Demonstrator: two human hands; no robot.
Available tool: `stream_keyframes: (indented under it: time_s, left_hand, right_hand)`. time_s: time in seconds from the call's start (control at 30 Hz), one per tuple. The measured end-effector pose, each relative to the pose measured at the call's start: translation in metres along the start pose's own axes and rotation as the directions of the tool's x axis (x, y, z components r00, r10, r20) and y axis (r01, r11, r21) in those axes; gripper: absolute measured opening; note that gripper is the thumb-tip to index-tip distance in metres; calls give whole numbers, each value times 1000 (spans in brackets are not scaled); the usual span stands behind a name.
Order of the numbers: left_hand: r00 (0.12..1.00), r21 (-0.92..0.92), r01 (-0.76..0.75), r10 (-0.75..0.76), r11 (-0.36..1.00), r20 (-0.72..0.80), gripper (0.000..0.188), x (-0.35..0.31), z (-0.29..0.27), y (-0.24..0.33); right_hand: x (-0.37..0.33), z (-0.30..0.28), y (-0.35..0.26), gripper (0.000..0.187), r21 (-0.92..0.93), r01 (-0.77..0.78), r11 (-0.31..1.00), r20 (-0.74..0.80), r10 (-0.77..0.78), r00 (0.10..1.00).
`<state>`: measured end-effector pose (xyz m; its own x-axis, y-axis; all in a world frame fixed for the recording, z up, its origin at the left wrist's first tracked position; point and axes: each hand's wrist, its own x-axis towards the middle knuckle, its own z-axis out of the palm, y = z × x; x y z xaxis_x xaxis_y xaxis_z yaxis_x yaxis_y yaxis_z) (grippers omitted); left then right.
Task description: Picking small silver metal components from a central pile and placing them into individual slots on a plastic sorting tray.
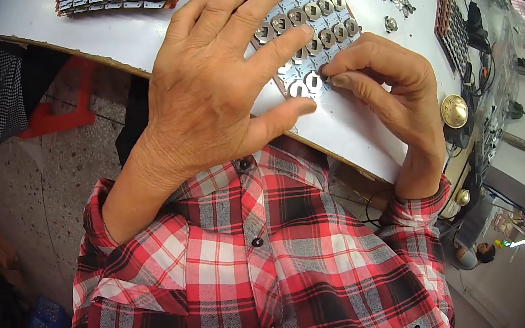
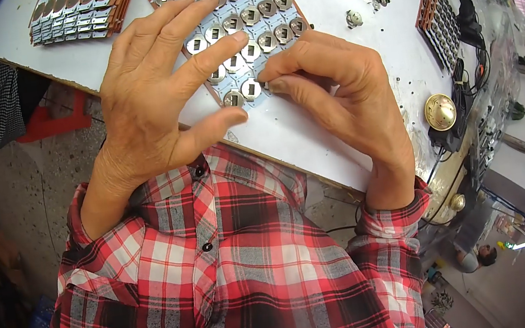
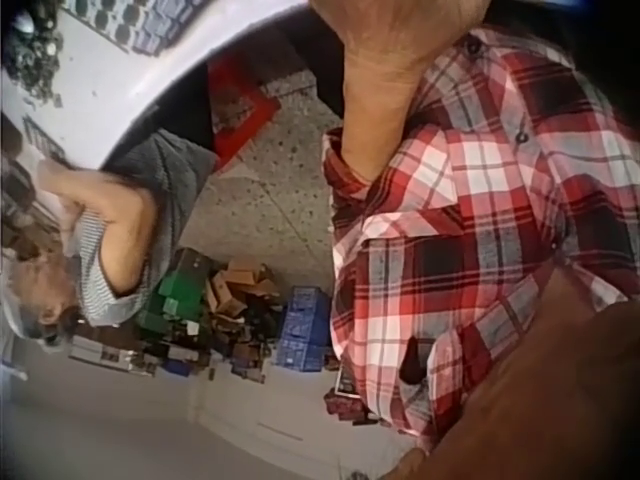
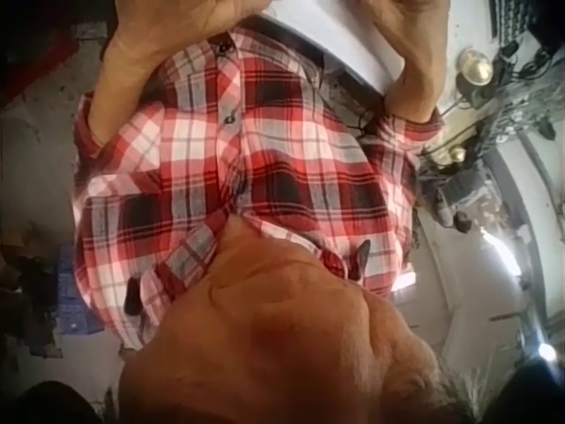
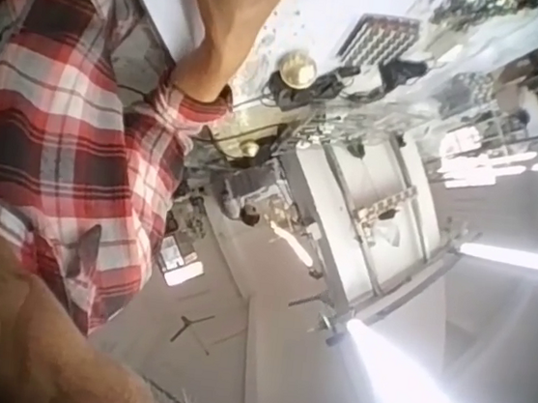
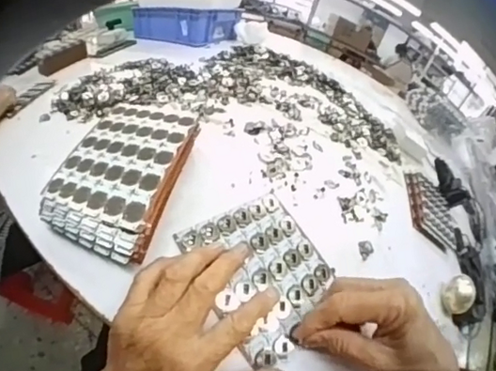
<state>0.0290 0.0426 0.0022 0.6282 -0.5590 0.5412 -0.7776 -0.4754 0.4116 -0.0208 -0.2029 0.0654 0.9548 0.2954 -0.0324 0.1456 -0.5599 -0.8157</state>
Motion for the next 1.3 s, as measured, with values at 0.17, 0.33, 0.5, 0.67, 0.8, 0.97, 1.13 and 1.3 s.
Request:
stream_keyframes:
  time_s: [0.17,0.33,0.5,0.67,0.8,0.97,1.13,1.3]
  left_hand:
    - [1000,7,-16,16,1000,-20,46,0,2,-1]
    - [999,14,-31,31,999,-41,46,2,5,-2]
    - [997,24,-44,45,999,-62,46,2,7,-3]
    - [995,38,-54,57,998,-80,46,0,6,-7]
    - [993,45,-62,66,997,-94,46,1,8,-4]
    - [987,46,-91,96,995,-126,46,8,14,-3]
    - [976,35,-123,127,992,-174,46,4,13,-5]
    - [966,33,-155,158,987,-203,46,5,14,-7]
  right_hand:
    - [-2,0,-7,12,-65,2,998,46,1,999]
    - [-4,7,-16,13,76,-233,969,-80,239,968]
    - [-2,11,-8,17,-37,-93,995,-84,90,992]
    - [-3,21,-14,13,134,-251,959,-185,273,944]
    - [-3,15,-7,16,-21,-113,993,-159,109,981]
    - [-3,4,-7,17,-95,-51,994,-17,50,999]
    - [-7,-6,3,17,-13,-166,986,-323,153,934]
    - [-7,-38,47,17,-208,-265,942,-503,129,854]
